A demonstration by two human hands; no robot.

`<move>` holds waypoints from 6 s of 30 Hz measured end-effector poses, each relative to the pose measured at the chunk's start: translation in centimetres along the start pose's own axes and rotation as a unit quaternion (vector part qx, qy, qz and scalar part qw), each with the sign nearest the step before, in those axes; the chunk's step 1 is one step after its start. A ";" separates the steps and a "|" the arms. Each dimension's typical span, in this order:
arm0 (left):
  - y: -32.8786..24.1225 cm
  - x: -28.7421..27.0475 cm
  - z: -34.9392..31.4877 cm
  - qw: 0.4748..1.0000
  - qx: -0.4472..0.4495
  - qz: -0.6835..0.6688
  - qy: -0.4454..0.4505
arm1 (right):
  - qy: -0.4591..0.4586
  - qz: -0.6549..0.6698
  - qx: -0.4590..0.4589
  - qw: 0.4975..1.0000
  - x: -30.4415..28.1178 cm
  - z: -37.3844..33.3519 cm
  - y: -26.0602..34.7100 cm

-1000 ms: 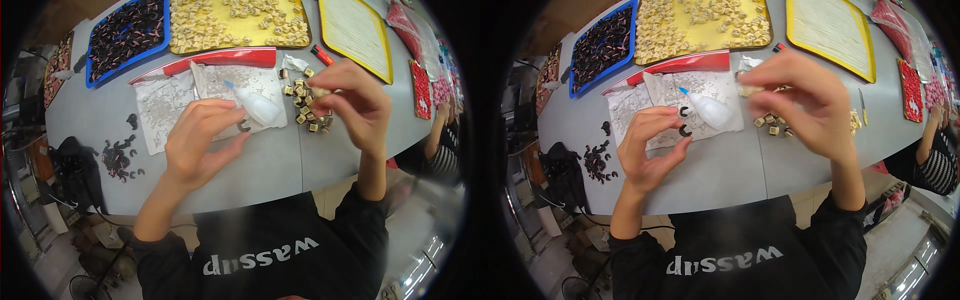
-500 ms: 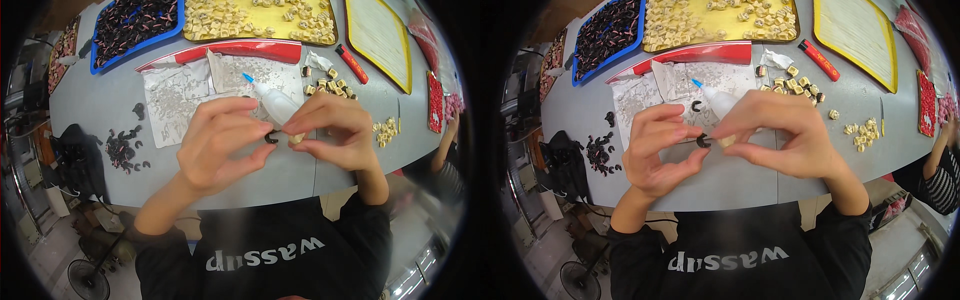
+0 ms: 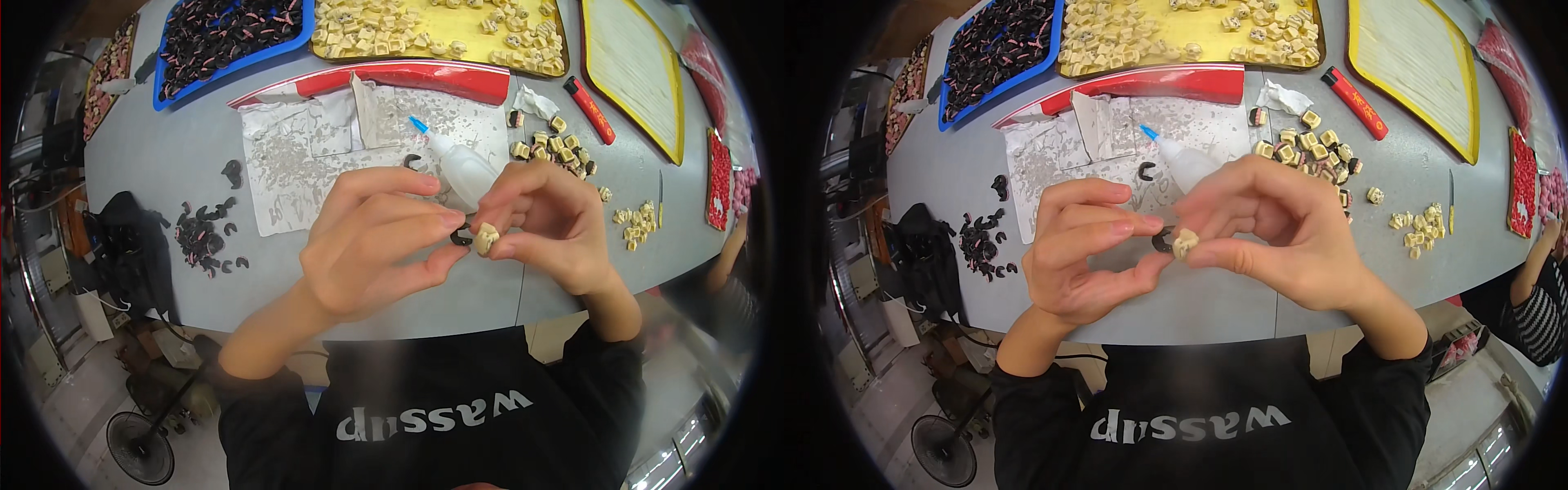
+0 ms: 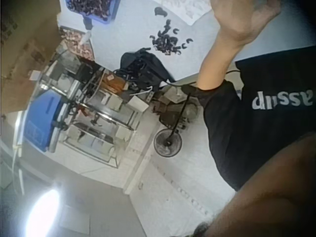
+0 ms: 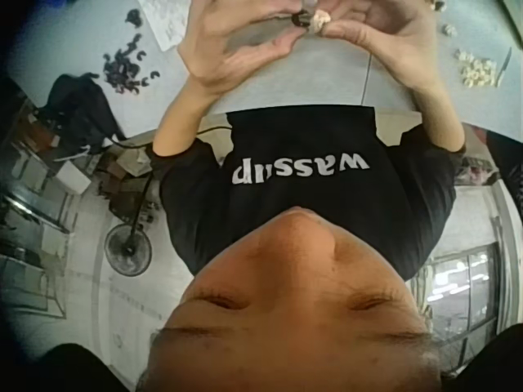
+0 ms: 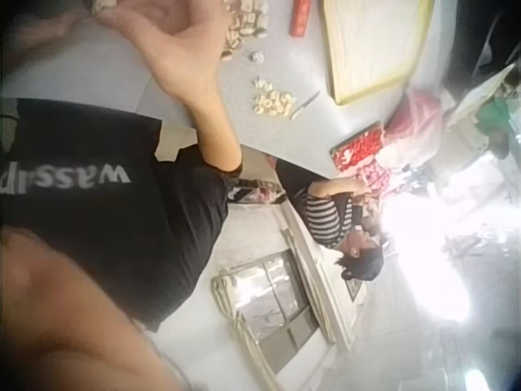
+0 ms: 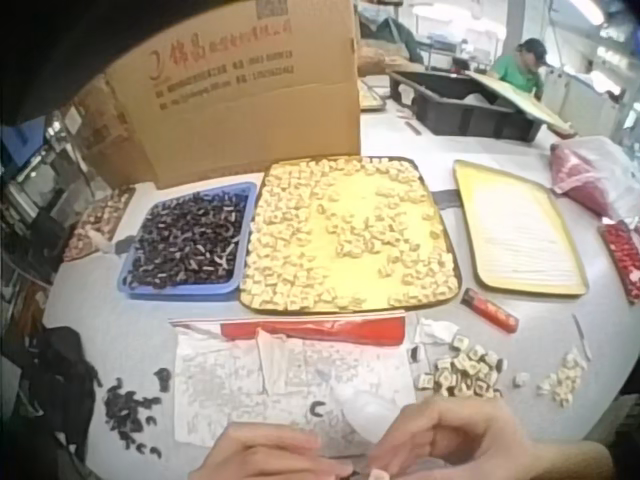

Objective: The person dispenses glue from a bottle onto small curved pieces and attaches them onto miniature toy parts by hand.

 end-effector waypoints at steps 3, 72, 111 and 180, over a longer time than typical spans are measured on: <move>-0.2 -0.1 -0.1 1.000 0.009 -0.009 -0.017 | -0.008 0.055 0.036 0.998 0.0 -0.1 -0.3; 0.3 1.3 -0.8 0.877 -0.149 -0.455 -0.025 | 0.056 -0.167 -0.183 0.967 1.8 -0.8 1.2; -0.4 0.8 -1.2 0.941 -0.009 -0.334 -0.056 | -0.005 -0.266 -0.266 0.926 1.4 -0.8 2.5; 1.2 3.9 -2.7 0.780 -0.288 -0.555 -0.028 | 0.031 -0.386 -0.249 0.887 2.4 -1.2 3.0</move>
Point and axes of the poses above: each hand's wrist, its own z-axis towards the middle knuckle, its own x-axis out of the palm, y = z × x, the point moved 6 cm from there along z, towards the middle knuckle, and after that the axes turned 9 degrees about -z, right-handed, at the moved point
